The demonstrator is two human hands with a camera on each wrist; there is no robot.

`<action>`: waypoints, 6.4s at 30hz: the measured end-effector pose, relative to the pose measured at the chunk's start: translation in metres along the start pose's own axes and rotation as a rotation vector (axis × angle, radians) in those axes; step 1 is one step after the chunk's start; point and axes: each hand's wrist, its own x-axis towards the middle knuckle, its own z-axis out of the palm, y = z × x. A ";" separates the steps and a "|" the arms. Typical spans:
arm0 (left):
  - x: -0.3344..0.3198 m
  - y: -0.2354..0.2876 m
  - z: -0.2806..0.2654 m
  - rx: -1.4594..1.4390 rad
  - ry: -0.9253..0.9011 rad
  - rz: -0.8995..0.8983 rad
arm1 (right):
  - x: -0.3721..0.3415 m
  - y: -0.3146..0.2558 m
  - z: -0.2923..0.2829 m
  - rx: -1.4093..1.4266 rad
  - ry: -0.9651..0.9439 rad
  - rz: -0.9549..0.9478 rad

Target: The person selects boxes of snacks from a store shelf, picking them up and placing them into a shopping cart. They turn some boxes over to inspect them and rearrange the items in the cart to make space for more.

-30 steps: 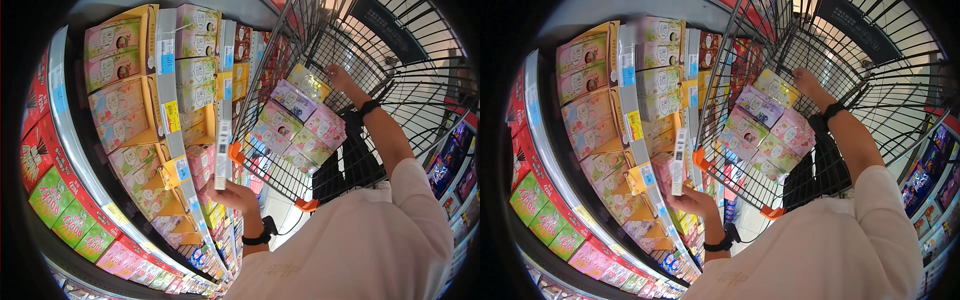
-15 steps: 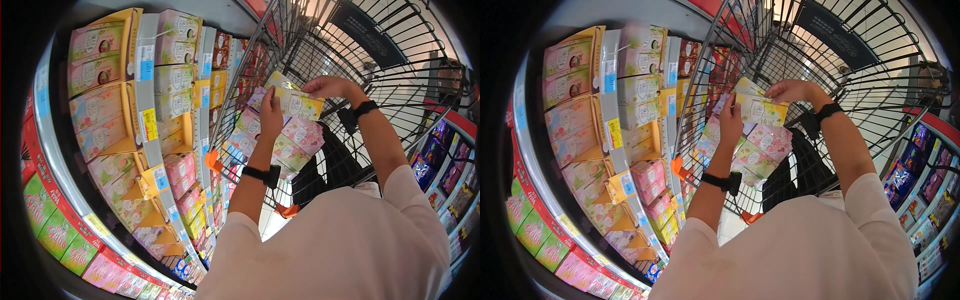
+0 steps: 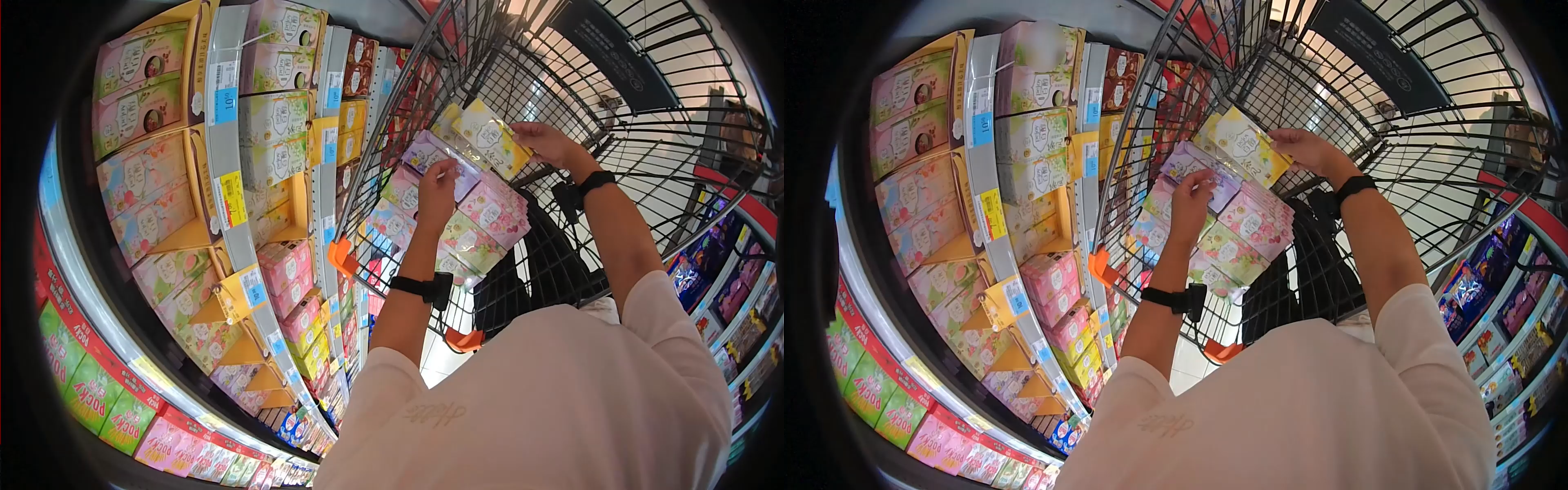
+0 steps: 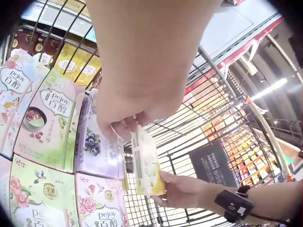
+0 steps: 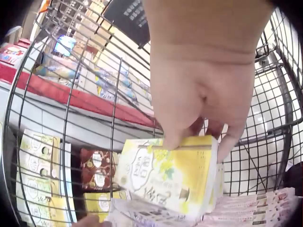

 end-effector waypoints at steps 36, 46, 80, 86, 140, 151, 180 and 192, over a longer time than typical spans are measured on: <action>-0.063 0.028 -0.292 1.829 0.387 -0.301 | 0.078 0.046 0.044 -0.565 0.529 -0.384; -0.048 -0.005 -0.310 1.233 0.731 0.077 | 0.077 0.057 0.028 -0.663 0.362 -0.320; -0.190 0.105 -0.047 0.208 0.641 0.653 | -0.139 -0.103 0.114 -0.641 -0.441 -0.754; -0.124 0.119 -0.003 -0.285 0.153 0.281 | -0.139 -0.091 0.055 -0.857 -0.235 -0.630; -0.098 -0.044 -0.340 1.574 0.469 -0.281 | 0.085 0.048 0.080 -0.339 0.324 -0.229; -0.112 0.031 -0.272 1.331 0.885 -0.229 | 0.099 0.058 0.063 -0.354 0.352 -0.198; -0.196 0.041 -0.146 0.611 1.231 0.519 | 0.060 0.050 0.058 -0.639 0.345 -0.521; -0.076 0.080 -0.026 0.419 0.177 0.591 | -0.002 -0.017 0.022 0.225 -0.094 -0.212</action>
